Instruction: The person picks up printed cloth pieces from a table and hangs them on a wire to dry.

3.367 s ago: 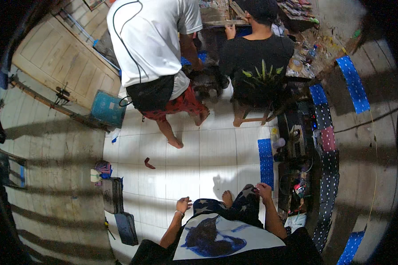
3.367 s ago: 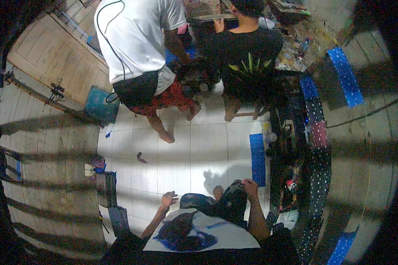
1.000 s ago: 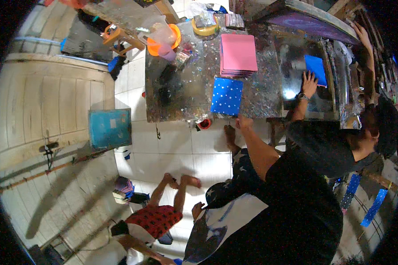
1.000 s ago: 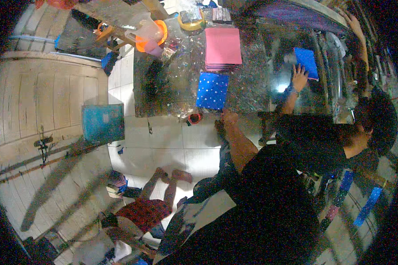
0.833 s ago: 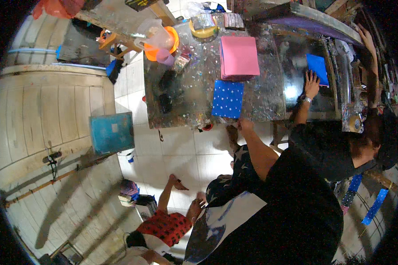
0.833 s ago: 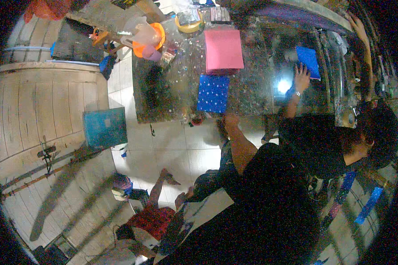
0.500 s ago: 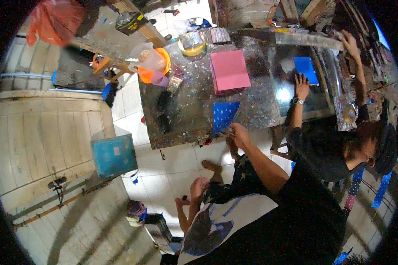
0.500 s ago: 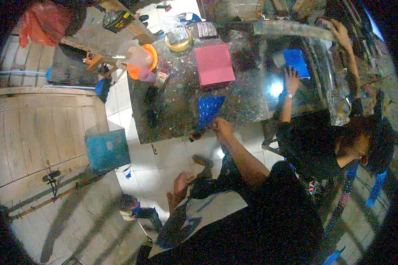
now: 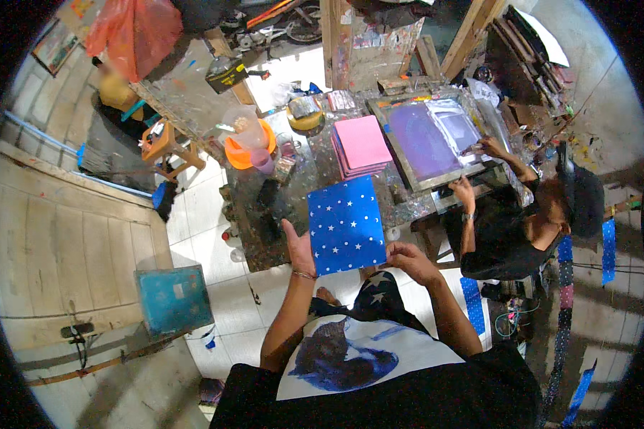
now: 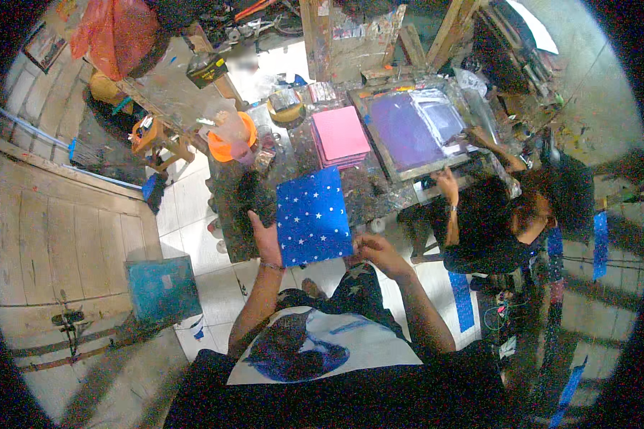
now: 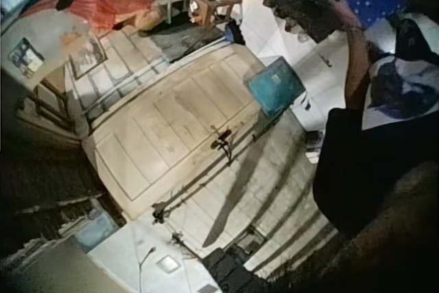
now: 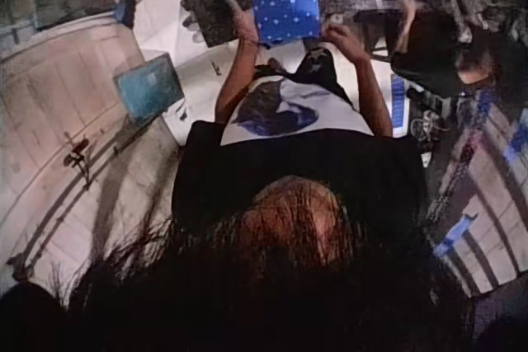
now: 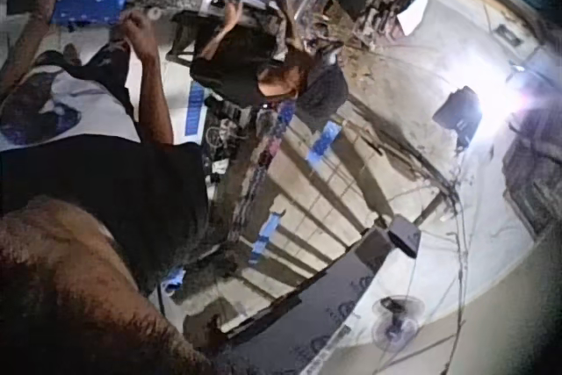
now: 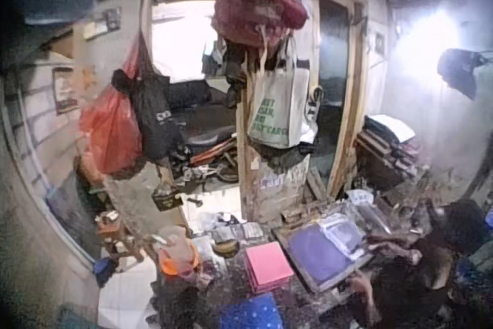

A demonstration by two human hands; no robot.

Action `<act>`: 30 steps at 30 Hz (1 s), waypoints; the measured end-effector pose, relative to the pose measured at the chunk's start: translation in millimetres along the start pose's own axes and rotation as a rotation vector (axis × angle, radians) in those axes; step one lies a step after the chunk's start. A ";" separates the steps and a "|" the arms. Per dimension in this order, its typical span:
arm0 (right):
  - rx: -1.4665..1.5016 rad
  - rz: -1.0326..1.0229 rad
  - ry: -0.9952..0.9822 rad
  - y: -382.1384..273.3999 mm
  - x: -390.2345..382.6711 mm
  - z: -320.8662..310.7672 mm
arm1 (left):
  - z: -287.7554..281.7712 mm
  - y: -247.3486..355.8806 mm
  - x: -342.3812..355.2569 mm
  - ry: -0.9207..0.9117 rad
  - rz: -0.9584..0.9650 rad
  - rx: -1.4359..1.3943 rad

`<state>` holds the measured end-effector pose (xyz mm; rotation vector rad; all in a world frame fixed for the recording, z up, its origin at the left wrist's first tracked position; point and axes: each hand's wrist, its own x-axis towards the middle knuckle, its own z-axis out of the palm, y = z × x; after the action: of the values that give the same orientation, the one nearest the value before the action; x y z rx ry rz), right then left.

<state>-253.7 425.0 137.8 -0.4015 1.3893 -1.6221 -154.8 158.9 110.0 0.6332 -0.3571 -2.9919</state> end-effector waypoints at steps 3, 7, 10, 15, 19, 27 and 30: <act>-0.227 -0.213 0.163 -22.3 13.6 20.4 | 13.0 19.5 -26.2 -0.043 0.039 0.157; 0.028 -0.353 0.180 -68.7 17.3 84.2 | 19.1 36.8 -53.0 -0.127 0.063 0.292; -0.119 -0.335 0.202 -64.7 23.8 106.1 | 26.4 47.1 -75.5 0.018 0.097 0.514; -0.302 -0.397 0.241 -37.7 32.6 114.5 | 6.1 67.1 -97.6 0.035 0.365 1.115; -0.217 -0.348 0.206 -37.0 36.1 145.3 | 15.8 79.9 -124.7 -0.163 0.502 1.050; -0.543 -0.327 0.170 -61.2 36.8 172.0 | 9.0 81.5 -155.5 -0.138 0.739 0.990; -0.503 -0.303 0.141 -72.4 50.6 187.8 | 19.8 103.8 -172.1 0.028 0.797 1.275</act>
<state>-171.3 267.4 244.7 -0.8367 1.9223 -1.5423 -4.3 80.9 219.7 0.3758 -1.9567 -1.7042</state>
